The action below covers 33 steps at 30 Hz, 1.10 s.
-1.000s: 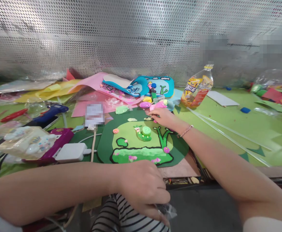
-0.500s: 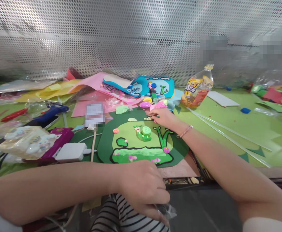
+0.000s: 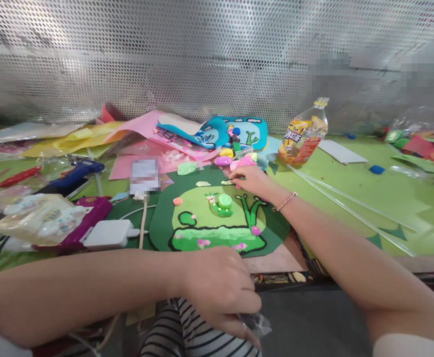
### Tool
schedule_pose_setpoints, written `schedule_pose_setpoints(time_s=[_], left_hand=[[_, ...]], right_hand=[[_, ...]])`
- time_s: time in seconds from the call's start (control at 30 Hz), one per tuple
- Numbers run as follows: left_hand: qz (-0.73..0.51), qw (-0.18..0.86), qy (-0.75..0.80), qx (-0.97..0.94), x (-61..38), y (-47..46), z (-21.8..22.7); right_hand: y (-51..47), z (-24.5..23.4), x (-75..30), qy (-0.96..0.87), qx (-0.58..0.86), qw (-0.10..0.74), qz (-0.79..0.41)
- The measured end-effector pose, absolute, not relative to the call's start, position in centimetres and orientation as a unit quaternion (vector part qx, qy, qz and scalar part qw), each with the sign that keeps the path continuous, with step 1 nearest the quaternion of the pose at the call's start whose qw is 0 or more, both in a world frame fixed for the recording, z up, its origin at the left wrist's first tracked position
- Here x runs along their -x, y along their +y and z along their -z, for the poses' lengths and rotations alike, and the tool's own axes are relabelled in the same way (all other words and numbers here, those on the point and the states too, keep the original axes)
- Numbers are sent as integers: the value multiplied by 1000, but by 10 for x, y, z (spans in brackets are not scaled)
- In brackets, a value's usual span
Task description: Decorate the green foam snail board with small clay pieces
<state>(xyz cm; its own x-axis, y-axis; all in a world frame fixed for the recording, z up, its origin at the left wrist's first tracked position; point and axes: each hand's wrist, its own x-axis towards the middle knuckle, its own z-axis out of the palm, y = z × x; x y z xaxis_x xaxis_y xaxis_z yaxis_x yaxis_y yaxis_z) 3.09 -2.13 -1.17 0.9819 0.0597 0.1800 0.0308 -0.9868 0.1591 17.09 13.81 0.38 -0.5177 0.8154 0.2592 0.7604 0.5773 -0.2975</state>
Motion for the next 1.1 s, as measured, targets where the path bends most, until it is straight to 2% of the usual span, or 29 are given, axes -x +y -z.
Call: schedule_pose_setpoints(time_s=[0.23, 0.53, 0.9, 1.1], left_hand=[[-116, 78, 30, -990, -31, -22, 10], [-126, 82, 22, -988, -32, -22, 16], [-149, 81, 15, -985, -32, -20, 15], [-149, 78, 18, -986, -31, -21, 16]], right_hand=[[145, 3, -173, -876, 417, 225, -86], [147, 6, -170, -884, 406, 221, -62], [143, 3, -170, -908, 384, 160, -57], [143, 0, -183, -911, 366, 188, -38]])
